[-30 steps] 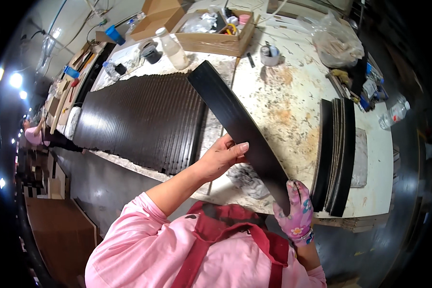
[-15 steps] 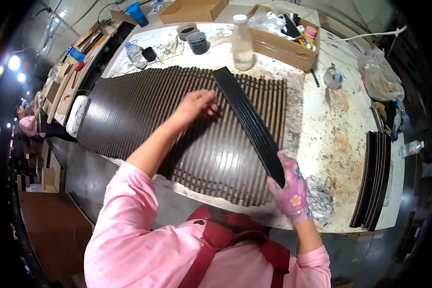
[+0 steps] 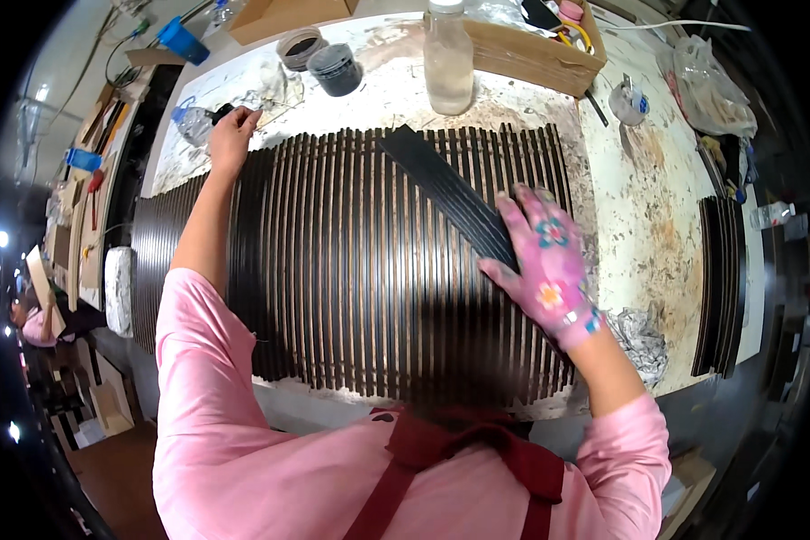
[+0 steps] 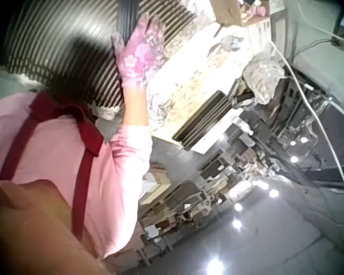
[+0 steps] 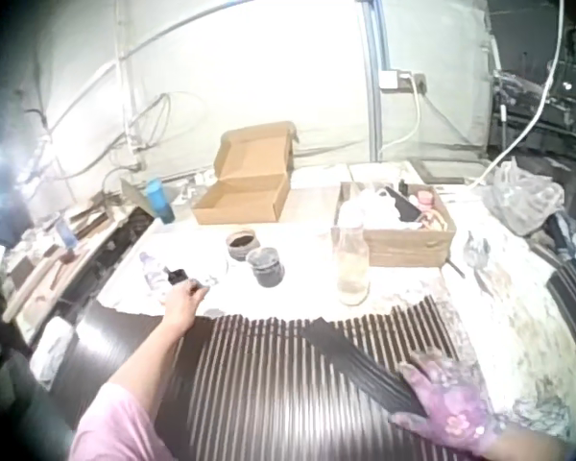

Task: The person wipes dark wooden slats with a cloth, applies a liquid from a bottle onto the cloth, and wipes different sides of the slats before placing them in a stack.

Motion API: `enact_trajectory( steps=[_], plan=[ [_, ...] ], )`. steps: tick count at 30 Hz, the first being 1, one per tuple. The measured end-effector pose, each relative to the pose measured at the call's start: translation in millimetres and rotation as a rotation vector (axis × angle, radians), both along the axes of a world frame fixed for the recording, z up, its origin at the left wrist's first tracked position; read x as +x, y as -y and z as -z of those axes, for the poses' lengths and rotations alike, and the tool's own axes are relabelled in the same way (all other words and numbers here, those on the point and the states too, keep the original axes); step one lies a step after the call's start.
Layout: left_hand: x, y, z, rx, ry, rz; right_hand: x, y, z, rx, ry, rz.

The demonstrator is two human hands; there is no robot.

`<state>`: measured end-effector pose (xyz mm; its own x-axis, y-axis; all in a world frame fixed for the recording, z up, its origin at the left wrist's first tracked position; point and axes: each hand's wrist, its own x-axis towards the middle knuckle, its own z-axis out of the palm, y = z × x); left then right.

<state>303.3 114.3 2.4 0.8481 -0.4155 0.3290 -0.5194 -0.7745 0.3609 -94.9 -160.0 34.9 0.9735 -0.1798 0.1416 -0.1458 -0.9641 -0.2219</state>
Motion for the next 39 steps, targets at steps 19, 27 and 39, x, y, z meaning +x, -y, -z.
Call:
enact_trajectory(
  steps=[19,27,39],
  plan=[
    [72.8,-80.5,-8.4,-0.186,0.235,-0.245,70.6,-3.7,35.9,0.155,0.023,-0.003],
    [108.3,-103.4,42.0,0.342,-0.009,-0.415,69.7,3.0,37.7,0.164,0.036,-0.023],
    [204.5,-211.2,86.5,0.138,-0.316,-0.604,71.8,1.1,35.7,0.207,-0.016,-0.005]
  ],
)
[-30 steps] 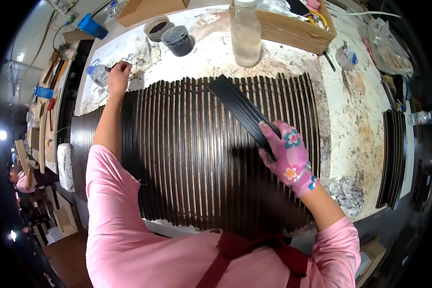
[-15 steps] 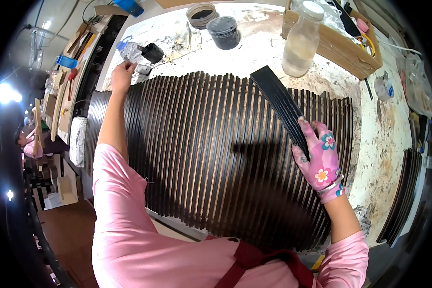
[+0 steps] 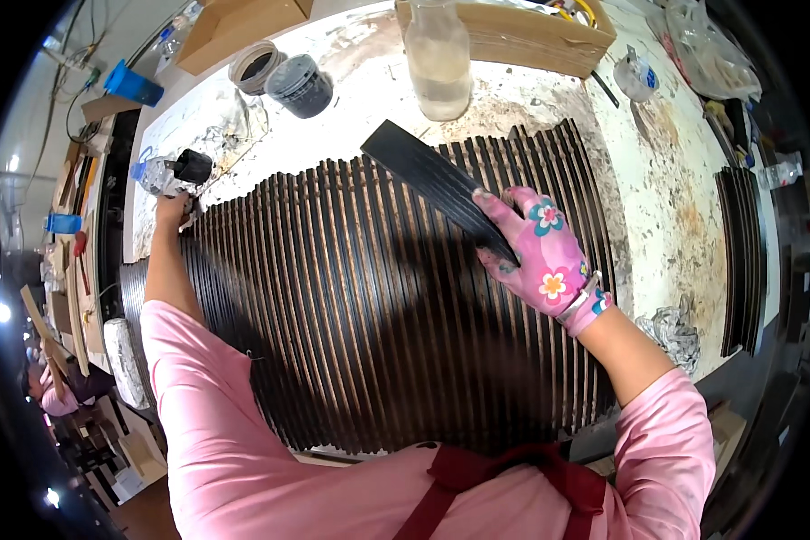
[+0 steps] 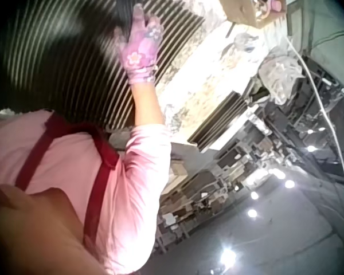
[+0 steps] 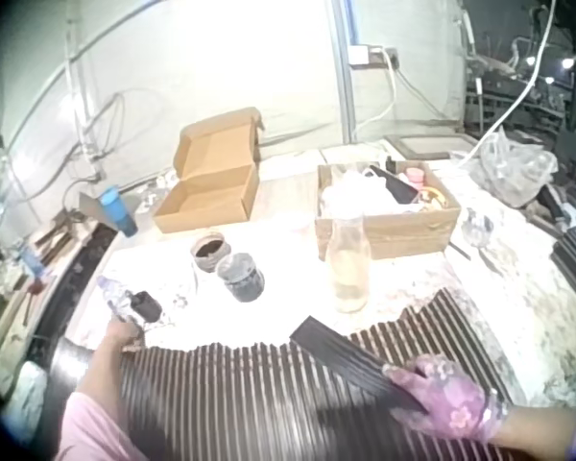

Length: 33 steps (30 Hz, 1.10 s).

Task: The person wipes dark wooden slats with a cloth, applies a liquid from a bottle onto the cloth, and wipes different sides of the slats before placing them in a stack.

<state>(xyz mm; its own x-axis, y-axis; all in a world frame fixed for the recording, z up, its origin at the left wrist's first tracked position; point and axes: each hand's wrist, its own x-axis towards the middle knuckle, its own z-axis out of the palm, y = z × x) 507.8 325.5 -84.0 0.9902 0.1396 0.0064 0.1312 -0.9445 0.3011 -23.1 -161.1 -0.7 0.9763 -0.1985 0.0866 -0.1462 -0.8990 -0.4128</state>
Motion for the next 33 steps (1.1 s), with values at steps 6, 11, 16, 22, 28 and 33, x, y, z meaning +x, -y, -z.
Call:
enact_trajectory(
  steps=[6,11,16,22,28,33],
  plan=[
    [-75.1,47.5,-65.1,-0.614,-0.105,0.075,-5.8,5.5,6.9,-0.006,-0.021,0.071],
    [-244.4,181.5,-120.4,-0.466,0.158,0.738,-5.5,6.5,10.1,-0.012,0.054,0.03],
    [-326.3,293.7,-121.6,0.033,0.401,1.362,-9.0,8.9,12.9,-0.062,0.114,0.026],
    [-290.8,312.0,-87.5,0.131,0.405,1.389,-4.6,10.8,9.0,0.124,0.014,0.059],
    [-274.8,317.8,-85.8,-0.131,0.469,1.358,-5.8,13.0,16.9,0.089,0.105,0.081],
    [-289.8,331.6,-67.0,-0.012,0.425,1.439,-2.5,8.7,16.0,0.017,0.151,0.088]
  ],
)
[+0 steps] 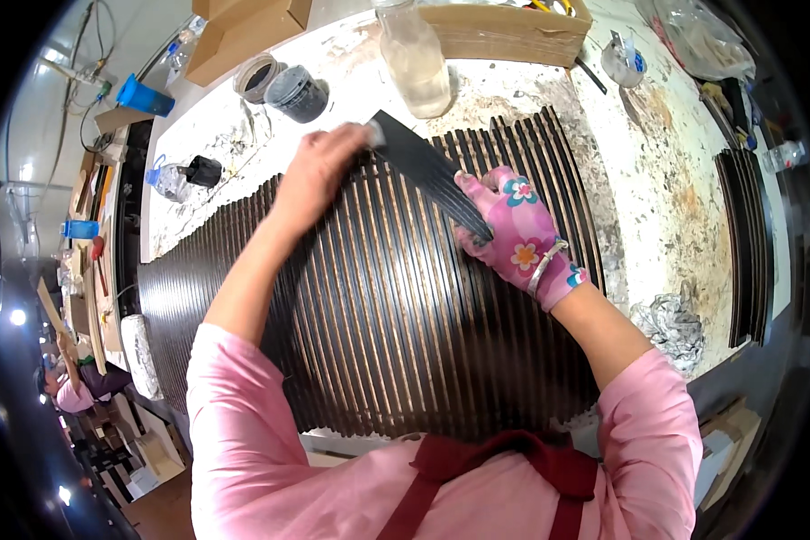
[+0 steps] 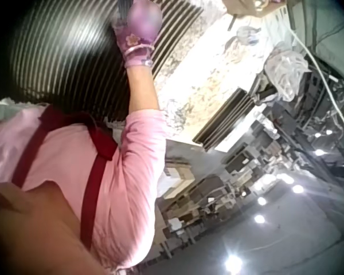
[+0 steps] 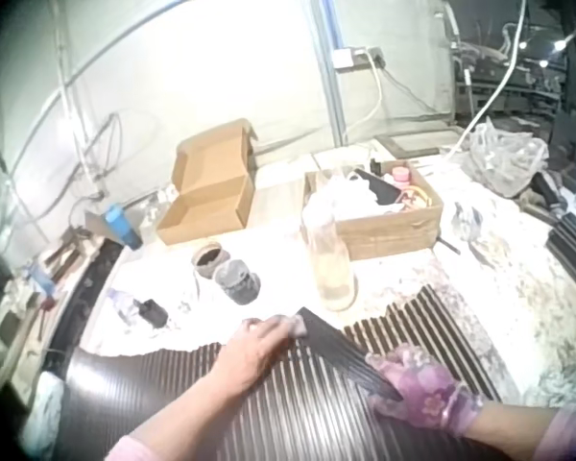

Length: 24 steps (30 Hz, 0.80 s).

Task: The person wipes dark wooden slats with a cloth, applies a liquid from a bottle onto the cloth, and wipes different sides of the slats before placing them in a stack.

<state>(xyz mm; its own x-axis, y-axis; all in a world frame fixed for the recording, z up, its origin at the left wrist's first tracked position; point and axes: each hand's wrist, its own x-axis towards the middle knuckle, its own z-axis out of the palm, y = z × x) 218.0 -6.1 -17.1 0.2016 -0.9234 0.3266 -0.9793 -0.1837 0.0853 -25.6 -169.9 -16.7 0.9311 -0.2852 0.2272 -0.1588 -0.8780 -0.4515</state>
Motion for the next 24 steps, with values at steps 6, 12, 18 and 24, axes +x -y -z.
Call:
enact_trajectory(
  steps=[6,12,18,24],
  plan=[
    [36.1,-18.3,-0.2,-0.21,-0.095,-0.136,1.5,-1.3,-0.2,0.002,0.028,0.015],
    [-11.0,-7.6,-11.3,0.0,-0.008,0.079,1.2,-2.6,-1.5,0.088,0.002,0.022],
    [35.4,-2.0,-9.1,-0.236,-0.042,-0.164,-3.9,-0.9,-5.3,0.144,-0.122,0.06],
    [6.7,-16.7,-17.2,-0.19,-0.04,-0.125,-82.1,-7.7,-43.7,-0.087,-0.214,0.158]
  ],
)
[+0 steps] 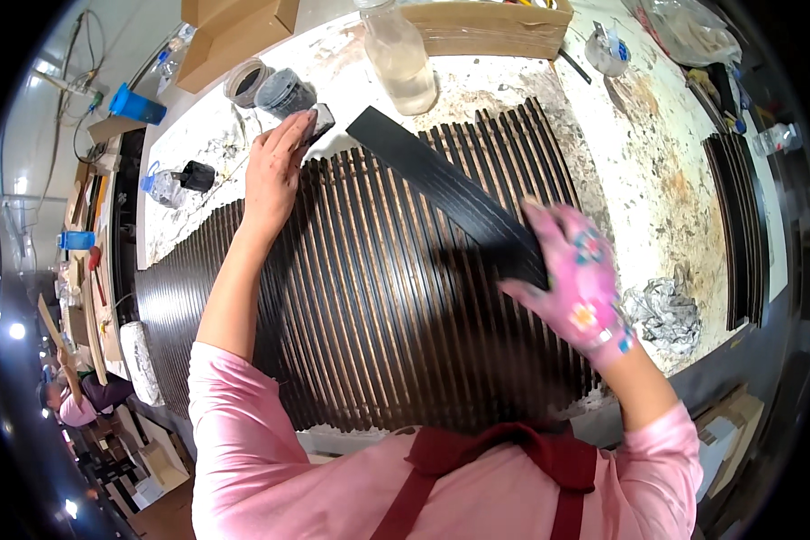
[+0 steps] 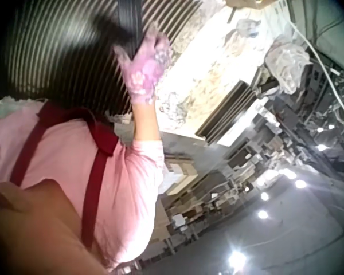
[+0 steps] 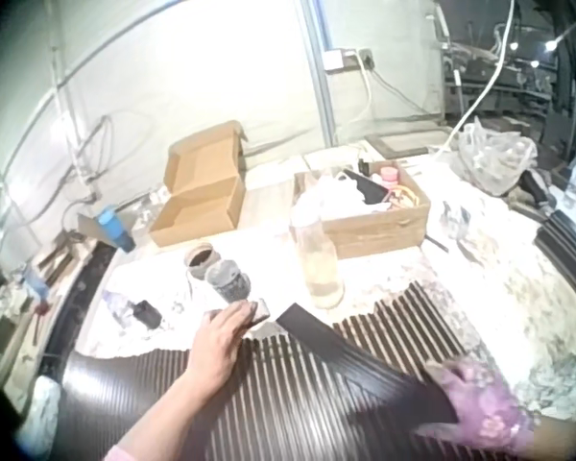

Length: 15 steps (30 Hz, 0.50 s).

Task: The person wipes dark wooden slats with a cloth, applies a liquid from a bottle onto the cloth, and wipes different sides of the slats before placing them in a stack.

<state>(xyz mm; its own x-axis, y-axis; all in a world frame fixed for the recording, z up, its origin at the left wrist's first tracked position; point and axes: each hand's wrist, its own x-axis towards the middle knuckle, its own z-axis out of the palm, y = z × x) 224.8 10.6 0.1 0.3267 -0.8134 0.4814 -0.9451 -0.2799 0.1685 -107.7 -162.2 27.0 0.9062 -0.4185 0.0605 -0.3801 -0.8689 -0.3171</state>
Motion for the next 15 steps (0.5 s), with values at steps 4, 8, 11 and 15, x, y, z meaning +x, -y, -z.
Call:
enact_trajectory(
  steps=[4,8,11,15],
  plan=[
    [-21.3,15.2,0.4,0.009,-0.071,0.014,-74.8,-9.4,1.4,0.03,-0.198,0.152],
    [-78.4,39.7,3.0,0.12,-0.203,0.218,-108.7,-19.9,27.0,0.104,-0.126,0.249],
    [-107.1,41.7,1.6,0.195,-0.113,0.368,-107.4,-22.2,33.2,0.071,-0.023,0.228],
    [-58.5,47.5,3.6,0.175,-0.154,0.121,-103.6,-24.5,34.0,-0.045,0.013,0.189]
  ],
)
